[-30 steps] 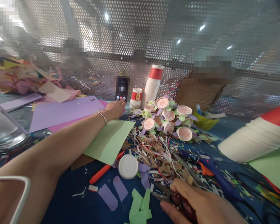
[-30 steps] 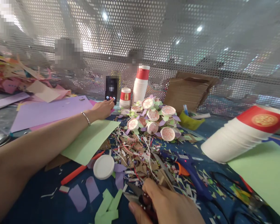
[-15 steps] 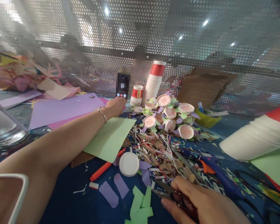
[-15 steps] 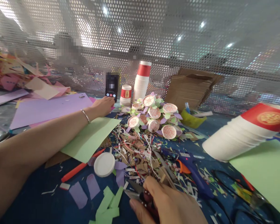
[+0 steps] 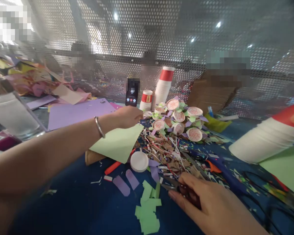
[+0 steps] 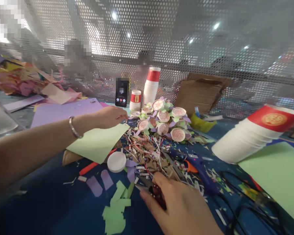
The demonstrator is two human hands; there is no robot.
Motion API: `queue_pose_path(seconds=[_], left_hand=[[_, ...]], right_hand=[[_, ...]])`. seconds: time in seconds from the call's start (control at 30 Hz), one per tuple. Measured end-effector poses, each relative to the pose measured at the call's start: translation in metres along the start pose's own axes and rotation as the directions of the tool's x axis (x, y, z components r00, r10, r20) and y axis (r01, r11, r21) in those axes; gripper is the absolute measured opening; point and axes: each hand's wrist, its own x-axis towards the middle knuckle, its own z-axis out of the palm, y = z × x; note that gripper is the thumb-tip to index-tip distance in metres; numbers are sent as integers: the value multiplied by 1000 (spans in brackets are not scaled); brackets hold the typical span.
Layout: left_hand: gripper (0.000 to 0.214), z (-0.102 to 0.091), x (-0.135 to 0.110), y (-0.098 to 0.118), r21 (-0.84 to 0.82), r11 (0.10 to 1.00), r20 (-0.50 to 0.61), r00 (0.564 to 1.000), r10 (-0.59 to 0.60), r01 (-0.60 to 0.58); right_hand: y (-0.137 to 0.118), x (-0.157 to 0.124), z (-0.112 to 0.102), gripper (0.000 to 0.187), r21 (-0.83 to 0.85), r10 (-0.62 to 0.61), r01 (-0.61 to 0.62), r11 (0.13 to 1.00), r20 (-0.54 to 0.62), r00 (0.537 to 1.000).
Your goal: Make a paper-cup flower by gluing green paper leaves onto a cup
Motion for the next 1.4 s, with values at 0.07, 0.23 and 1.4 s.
queue_pose_path(seconds=[0.07,0.23,1.4], left_hand=[[29,-11,-30,27,-76,995,29,998,61,-59],[19,-28,-96,84,-296,896,-1,938,347,-332],[16,7,-133,87,-371,864,3,930,368,-341]], right_hand=[[-2,1,-1,29,10,28,-28,1000,5,1000],[-3,1,-2,32,-1,55,-55,998,-2,998],[1,-12,-8,38,-269,43,-62,961,-75,996]])
